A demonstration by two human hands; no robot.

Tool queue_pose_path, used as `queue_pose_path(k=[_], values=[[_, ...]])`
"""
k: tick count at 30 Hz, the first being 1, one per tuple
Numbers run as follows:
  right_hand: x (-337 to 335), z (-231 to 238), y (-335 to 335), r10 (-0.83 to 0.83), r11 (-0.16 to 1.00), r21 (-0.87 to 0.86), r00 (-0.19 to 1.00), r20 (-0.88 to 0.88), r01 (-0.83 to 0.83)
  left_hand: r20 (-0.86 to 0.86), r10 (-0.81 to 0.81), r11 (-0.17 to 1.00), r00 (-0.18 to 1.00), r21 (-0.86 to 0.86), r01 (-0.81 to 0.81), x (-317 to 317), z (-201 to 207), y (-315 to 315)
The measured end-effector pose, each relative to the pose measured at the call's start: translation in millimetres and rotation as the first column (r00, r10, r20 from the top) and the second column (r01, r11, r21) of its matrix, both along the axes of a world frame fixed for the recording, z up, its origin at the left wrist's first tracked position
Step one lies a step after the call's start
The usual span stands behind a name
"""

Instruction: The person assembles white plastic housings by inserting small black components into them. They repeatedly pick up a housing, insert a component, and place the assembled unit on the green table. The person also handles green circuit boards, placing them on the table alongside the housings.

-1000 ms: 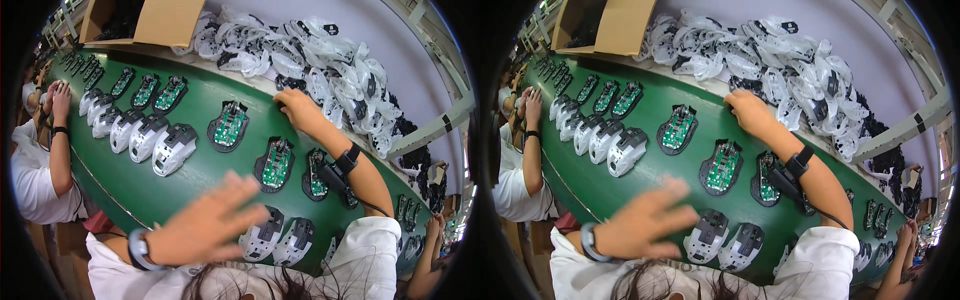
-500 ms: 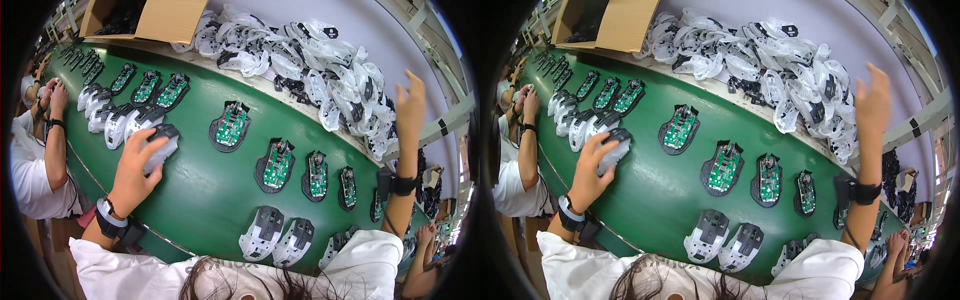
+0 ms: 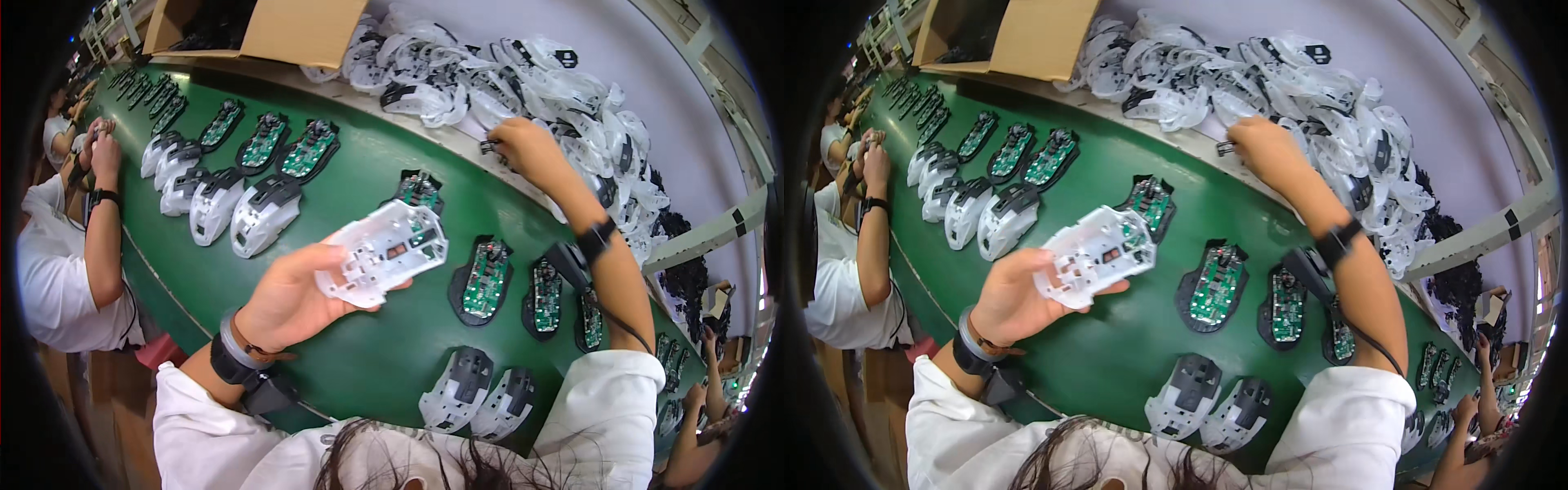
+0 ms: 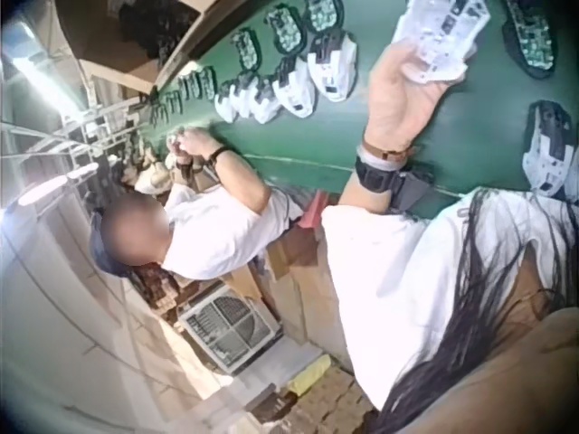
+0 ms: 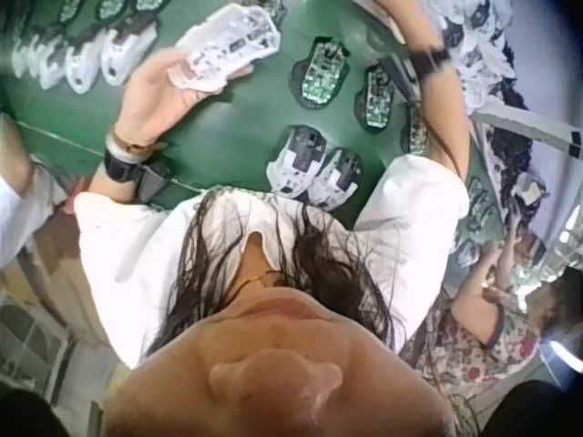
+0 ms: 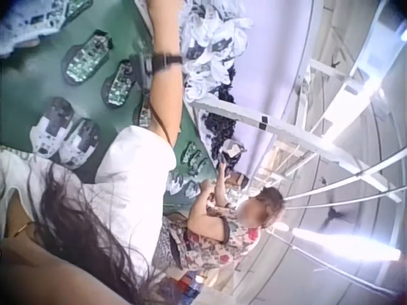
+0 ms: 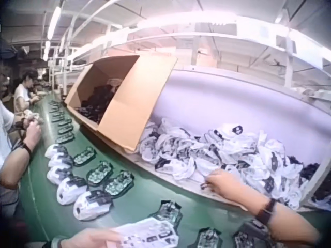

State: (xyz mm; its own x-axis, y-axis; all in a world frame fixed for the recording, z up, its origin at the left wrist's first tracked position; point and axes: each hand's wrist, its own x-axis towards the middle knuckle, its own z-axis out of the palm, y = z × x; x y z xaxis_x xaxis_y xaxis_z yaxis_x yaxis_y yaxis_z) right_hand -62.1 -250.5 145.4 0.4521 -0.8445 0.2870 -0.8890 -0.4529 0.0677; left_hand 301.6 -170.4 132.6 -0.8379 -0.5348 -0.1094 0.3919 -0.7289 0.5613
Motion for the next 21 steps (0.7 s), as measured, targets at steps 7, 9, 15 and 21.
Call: queue_pose_path(k=[7, 9, 15, 21], values=[[141.1, 54.4, 126.8, 0.271, 0.961, -0.056, 0.888, 0.372, -0.27, 0.151, 0.116, 0.987, 0.982, -0.129, -0.096, -8.6, 7.3, 11.5], [149.3, 43.3, 131.2, 0.278, 0.96, -0.117, 0.918, 0.281, -0.255, 0.176, 0.147, 0.98, 0.973, -0.158, -0.119, -12.8, 18.9, 19.8], [158.3, 42.1, 127.0, 0.221, 0.975, -0.071, 0.927, 0.303, -0.21, 0.239, 0.342, 0.892, 0.909, -0.387, -0.234, -17.3, 12.6, 25.3], [165.2, 36.0, 135.7, 0.195, 0.981, -0.053, 0.927, 0.32, -0.188, 0.302, 0.435, 0.822, 0.849, -0.518, -0.237, -15.8, 18.5, 28.7]])
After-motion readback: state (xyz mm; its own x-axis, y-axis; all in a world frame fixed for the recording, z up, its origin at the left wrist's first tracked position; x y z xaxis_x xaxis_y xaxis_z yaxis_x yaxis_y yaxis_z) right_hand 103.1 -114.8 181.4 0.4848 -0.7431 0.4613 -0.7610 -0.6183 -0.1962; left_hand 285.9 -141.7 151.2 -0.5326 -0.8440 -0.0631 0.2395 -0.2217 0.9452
